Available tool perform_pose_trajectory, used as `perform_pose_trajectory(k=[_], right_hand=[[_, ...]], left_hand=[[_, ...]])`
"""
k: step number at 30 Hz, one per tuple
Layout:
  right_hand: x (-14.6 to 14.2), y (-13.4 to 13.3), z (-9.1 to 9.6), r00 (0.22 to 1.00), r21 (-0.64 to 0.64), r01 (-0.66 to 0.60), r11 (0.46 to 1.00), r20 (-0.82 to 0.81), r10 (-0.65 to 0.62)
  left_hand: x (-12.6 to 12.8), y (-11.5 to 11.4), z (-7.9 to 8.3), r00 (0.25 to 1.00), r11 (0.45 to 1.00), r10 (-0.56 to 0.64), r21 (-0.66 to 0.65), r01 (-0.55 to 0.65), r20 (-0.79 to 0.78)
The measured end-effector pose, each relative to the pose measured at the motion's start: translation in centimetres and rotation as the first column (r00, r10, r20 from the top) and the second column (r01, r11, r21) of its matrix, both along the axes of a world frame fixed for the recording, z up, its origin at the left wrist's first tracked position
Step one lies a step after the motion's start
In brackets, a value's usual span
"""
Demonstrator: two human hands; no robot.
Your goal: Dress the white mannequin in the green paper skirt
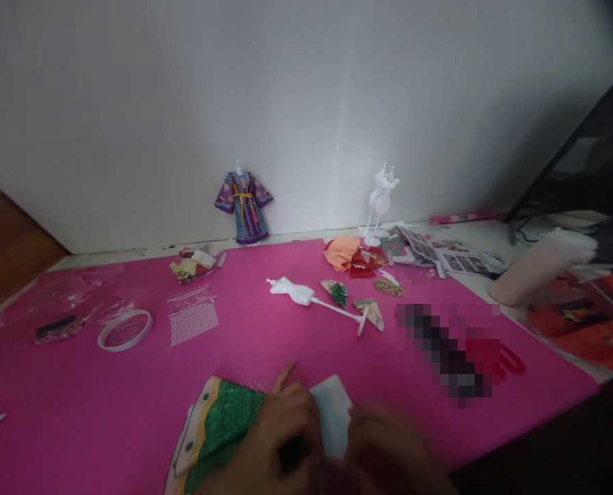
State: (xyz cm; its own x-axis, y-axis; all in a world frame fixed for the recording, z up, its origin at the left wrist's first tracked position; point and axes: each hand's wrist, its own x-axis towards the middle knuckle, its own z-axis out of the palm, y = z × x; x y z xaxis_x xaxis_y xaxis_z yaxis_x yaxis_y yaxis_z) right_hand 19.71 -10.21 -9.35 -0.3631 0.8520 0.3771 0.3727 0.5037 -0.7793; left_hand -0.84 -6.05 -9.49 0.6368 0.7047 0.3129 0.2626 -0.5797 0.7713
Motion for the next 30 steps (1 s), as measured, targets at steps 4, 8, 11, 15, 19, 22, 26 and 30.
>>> perform_pose_trajectory(k=[4,8,11,15,19,22,26,30], right_hand=[[0.3,-0.3,1.0,0.996,-0.012,0.088,0.996,-0.016,-0.088],[1.1,-0.1,0.7,0.993,-0.037,0.094,0.995,-0.072,-0.097],[1.8,-0.2,0.0,0.979,-0.075,0.154,0.985,-0.126,-0.162],[2.2,-0.5,-0.3,0.94,-0.21,0.287,0.935,-0.127,-0.317],[2.3,-0.6,-0.3,0.919,-0.299,0.309,0.903,-0.152,-0.365],[2.4,-0.5,-0.8,0.903,-0.35,0.326,0.878,-0.16,-0.399],[2.6,-0.5,-1.4,0.882,-0.41,0.334,0.849,-0.181,-0.435],[2.7,-0.4,-1.7,0.872,-0.473,0.282,0.835,-0.237,-0.429]], left_hand=[[-0.1,0.0,-0.3,0.999,0.999,0.035,-0.023,-0.035,-0.006],[-0.3,0.5,-0.6,0.998,0.994,0.057,-0.096,-0.053,0.039],[-0.4,0.9,-0.5,0.993,0.984,0.092,-0.159,-0.081,0.067],[-0.7,1.3,-0.3,0.985,0.959,0.151,-0.253,-0.125,0.085],[-0.8,1.5,-0.1,0.968,0.915,0.221,-0.368,-0.165,0.117],[-0.8,1.6,-0.1,0.949,0.87,0.292,-0.445,-0.211,0.121],[-0.9,1.8,-0.5,0.936,0.824,0.334,-0.516,-0.233,0.11],[-1.0,1.9,-0.7,0.926,0.783,0.362,-0.573,-0.243,0.102]])
